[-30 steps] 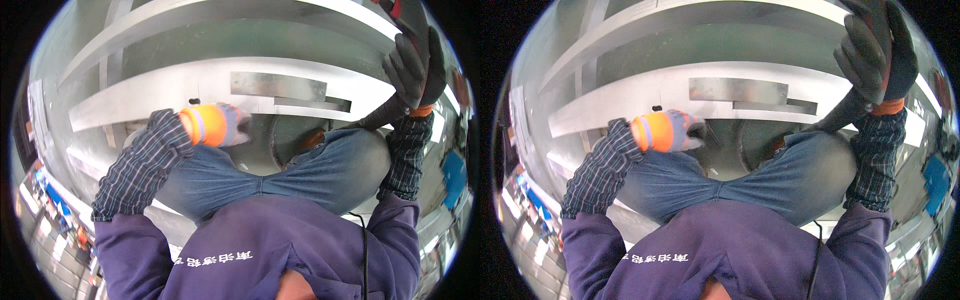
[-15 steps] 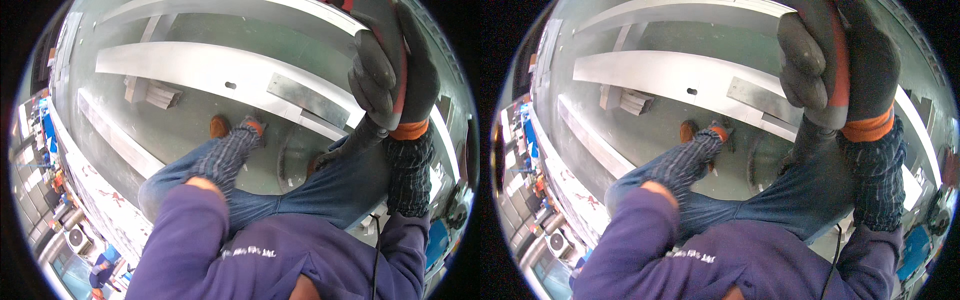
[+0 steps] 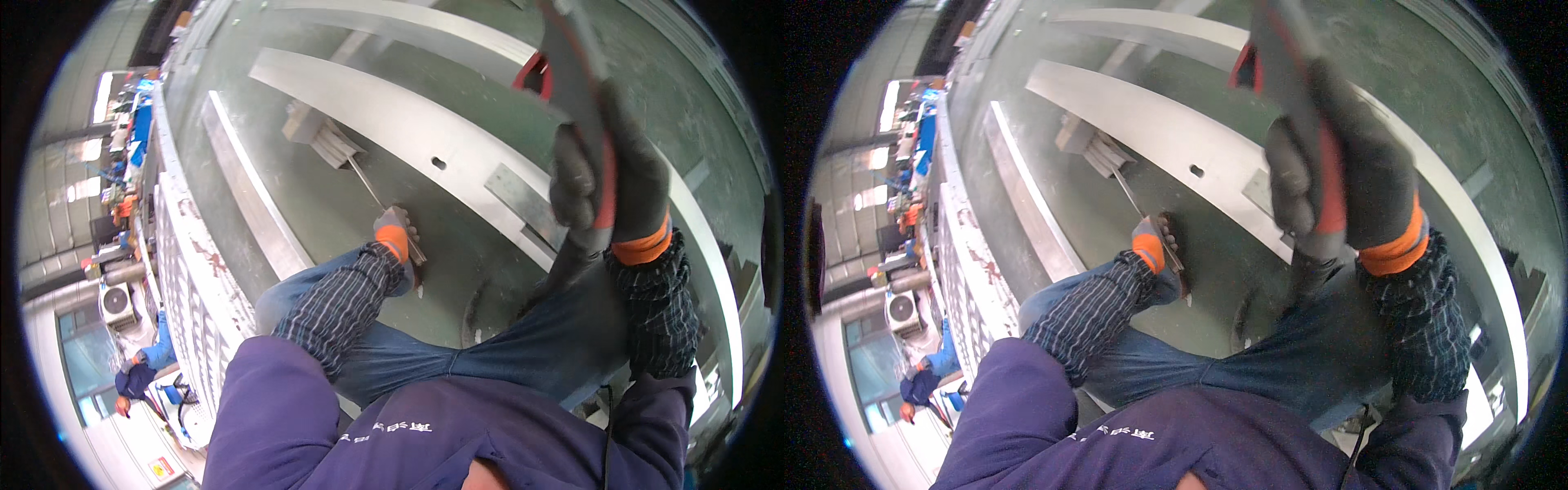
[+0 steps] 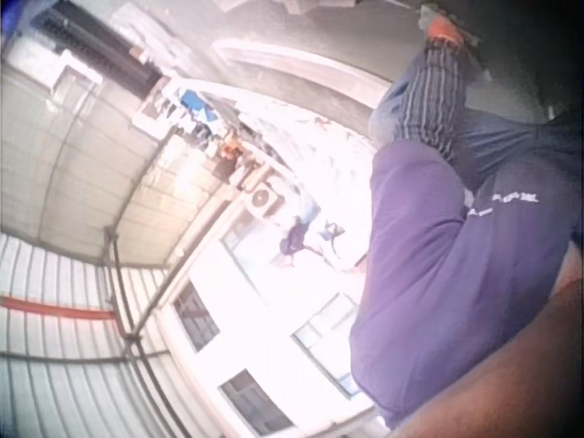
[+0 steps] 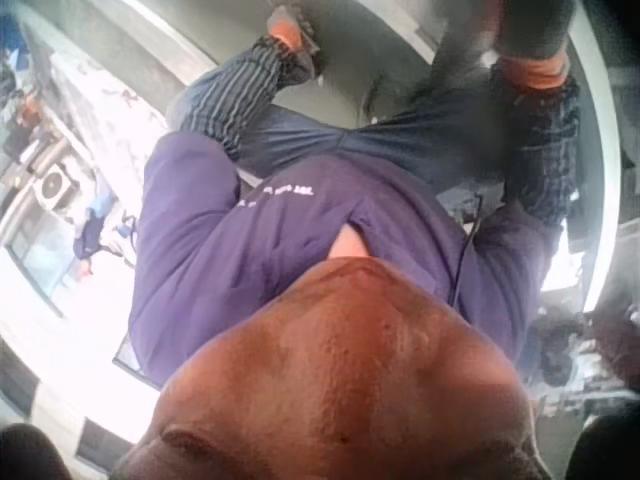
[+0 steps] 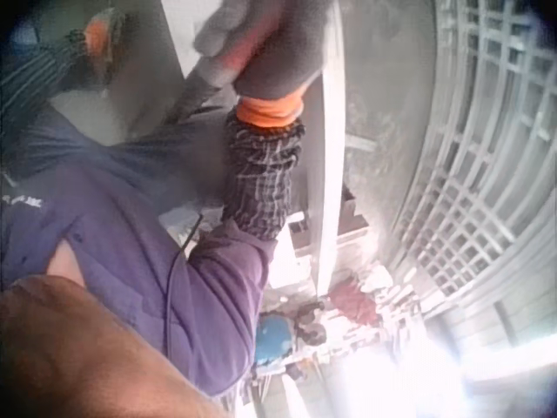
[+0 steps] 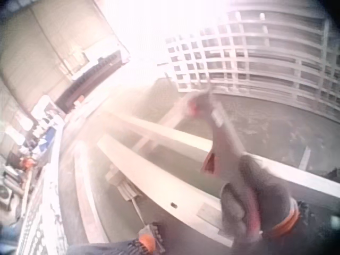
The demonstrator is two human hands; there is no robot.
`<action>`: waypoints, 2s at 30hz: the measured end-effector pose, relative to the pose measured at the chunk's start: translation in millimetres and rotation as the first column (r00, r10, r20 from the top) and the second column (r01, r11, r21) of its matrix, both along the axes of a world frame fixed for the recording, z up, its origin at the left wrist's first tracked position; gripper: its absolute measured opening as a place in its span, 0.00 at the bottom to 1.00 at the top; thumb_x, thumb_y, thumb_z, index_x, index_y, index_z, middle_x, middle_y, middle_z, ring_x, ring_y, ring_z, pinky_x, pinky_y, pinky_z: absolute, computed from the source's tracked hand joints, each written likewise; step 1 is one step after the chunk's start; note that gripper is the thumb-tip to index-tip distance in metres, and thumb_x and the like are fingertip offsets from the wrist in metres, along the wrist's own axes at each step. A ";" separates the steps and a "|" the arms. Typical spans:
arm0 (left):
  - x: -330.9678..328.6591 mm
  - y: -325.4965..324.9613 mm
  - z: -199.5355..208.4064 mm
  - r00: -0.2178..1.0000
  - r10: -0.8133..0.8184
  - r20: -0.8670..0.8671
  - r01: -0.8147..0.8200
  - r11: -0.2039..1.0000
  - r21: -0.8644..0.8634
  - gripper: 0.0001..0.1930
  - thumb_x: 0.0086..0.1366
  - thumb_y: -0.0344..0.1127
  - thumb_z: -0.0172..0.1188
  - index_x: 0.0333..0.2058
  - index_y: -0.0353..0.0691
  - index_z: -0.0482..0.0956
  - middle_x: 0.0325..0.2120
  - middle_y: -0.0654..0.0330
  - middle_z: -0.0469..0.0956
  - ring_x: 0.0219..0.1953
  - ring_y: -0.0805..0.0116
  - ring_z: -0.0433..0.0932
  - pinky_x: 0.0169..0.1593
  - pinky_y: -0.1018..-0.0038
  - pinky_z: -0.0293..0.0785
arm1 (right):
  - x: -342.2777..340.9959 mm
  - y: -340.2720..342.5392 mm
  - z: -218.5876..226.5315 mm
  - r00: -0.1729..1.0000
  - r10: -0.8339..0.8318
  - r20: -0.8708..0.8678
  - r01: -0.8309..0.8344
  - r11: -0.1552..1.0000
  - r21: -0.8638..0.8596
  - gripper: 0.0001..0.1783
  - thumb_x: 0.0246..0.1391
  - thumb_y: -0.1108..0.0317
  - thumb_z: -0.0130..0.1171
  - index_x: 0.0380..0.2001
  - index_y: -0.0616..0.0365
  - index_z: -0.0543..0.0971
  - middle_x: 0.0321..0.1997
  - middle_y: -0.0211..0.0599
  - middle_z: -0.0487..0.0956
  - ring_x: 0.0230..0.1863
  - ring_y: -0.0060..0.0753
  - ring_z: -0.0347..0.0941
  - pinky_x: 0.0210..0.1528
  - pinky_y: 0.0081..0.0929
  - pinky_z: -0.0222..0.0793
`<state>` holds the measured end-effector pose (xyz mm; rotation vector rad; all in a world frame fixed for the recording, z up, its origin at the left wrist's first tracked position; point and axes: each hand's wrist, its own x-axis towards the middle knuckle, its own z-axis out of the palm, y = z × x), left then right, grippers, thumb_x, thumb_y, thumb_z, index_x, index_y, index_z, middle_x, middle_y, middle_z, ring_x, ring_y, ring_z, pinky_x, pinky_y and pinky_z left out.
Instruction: The person welds metal frames using a handheld welding torch, then scrapes the welded joints with a metal file. The person handles several metal frame pieces, positioning them for welding and cleaning the seams afterward.
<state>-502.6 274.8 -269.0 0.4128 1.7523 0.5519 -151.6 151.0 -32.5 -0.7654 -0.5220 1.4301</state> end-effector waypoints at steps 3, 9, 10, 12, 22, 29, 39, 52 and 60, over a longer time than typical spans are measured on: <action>39.3 -7.8 104.9 0.974 -0.130 0.184 0.092 0.975 0.204 0.16 0.65 0.34 0.52 0.51 0.41 0.70 0.23 0.62 0.71 0.18 0.65 0.70 0.21 0.66 0.69 | -16.8 -0.9 -1.9 0.983 0.147 -0.108 -0.165 0.969 -0.185 0.27 0.74 0.42 0.43 0.52 0.56 0.74 0.17 0.35 0.73 0.11 0.32 0.69 0.14 0.27 0.67; 99.6 -41.7 220.7 0.867 -0.462 0.188 0.305 0.788 0.534 0.26 0.61 0.28 0.50 0.60 0.39 0.65 0.25 0.61 0.72 0.16 0.68 0.70 0.18 0.71 0.67 | -33.2 -12.1 8.1 0.936 0.350 0.038 -0.324 0.897 -0.300 0.31 0.71 0.36 0.44 0.50 0.55 0.75 0.18 0.35 0.74 0.12 0.28 0.69 0.14 0.25 0.65; 105.0 -35.9 215.7 0.850 -0.491 0.190 0.302 0.751 0.587 0.28 0.61 0.27 0.49 0.62 0.39 0.64 0.25 0.60 0.72 0.15 0.70 0.69 0.18 0.74 0.66 | -31.9 -11.5 9.1 0.936 0.352 0.026 -0.328 0.894 -0.305 0.31 0.71 0.36 0.43 0.51 0.55 0.74 0.19 0.35 0.74 0.12 0.29 0.69 0.14 0.25 0.65; 118.5 -35.0 214.6 0.815 -0.516 0.262 0.289 0.755 0.588 0.29 0.61 0.26 0.49 0.63 0.38 0.62 0.26 0.61 0.71 0.16 0.72 0.69 0.19 0.75 0.68 | -31.9 -13.8 3.8 0.933 0.358 -0.023 -0.344 0.875 -0.340 0.31 0.72 0.36 0.42 0.52 0.54 0.73 0.19 0.35 0.74 0.12 0.29 0.69 0.14 0.25 0.65; 135.7 -31.2 209.0 0.764 -0.603 0.230 0.335 0.675 0.657 0.30 0.65 0.26 0.47 0.67 0.39 0.62 0.26 0.65 0.70 0.17 0.76 0.68 0.20 0.77 0.68 | -23.8 -4.1 -21.0 0.948 0.318 0.019 -0.302 0.915 -0.266 0.34 0.70 0.34 0.45 0.52 0.58 0.74 0.22 0.34 0.76 0.14 0.27 0.72 0.16 0.24 0.66; 136.9 -12.6 197.2 0.780 -0.550 0.299 0.295 0.744 0.599 0.29 0.65 0.27 0.48 0.66 0.41 0.65 0.25 0.65 0.70 0.16 0.76 0.69 0.19 0.77 0.68 | -34.7 -10.2 -10.1 0.935 0.353 -0.044 -0.344 0.867 -0.360 0.34 0.69 0.33 0.47 0.49 0.58 0.75 0.21 0.34 0.76 0.14 0.26 0.72 0.16 0.24 0.67; 150.5 -10.9 218.2 0.828 -0.526 0.193 0.353 0.757 0.550 0.30 0.62 0.25 0.50 0.65 0.41 0.67 0.24 0.64 0.71 0.16 0.74 0.69 0.19 0.76 0.68 | -33.8 -6.7 -22.4 0.965 0.260 0.030 -0.223 0.877 -0.426 0.31 0.69 0.34 0.46 0.47 0.53 0.75 0.19 0.34 0.74 0.11 0.30 0.70 0.13 0.26 0.65; 150.3 -25.0 205.7 0.739 -0.617 0.270 0.402 0.725 0.560 0.30 0.64 0.27 0.49 0.66 0.40 0.66 0.23 0.66 0.69 0.16 0.76 0.67 0.19 0.77 0.66 | -24.8 -3.7 -19.0 0.982 0.188 -0.010 -0.178 0.914 -0.364 0.37 0.67 0.31 0.45 0.49 0.58 0.74 0.21 0.32 0.75 0.13 0.26 0.71 0.16 0.24 0.67; 163.9 -39.1 200.5 0.710 -0.674 0.203 0.482 0.676 0.558 0.30 0.63 0.25 0.48 0.66 0.38 0.65 0.26 0.67 0.67 0.17 0.79 0.67 0.21 0.79 0.68 | -5.1 7.2 -12.9 0.996 0.087 -0.018 -0.088 0.939 -0.334 0.35 0.67 0.31 0.46 0.52 0.55 0.72 0.21 0.32 0.74 0.15 0.28 0.71 0.18 0.26 0.70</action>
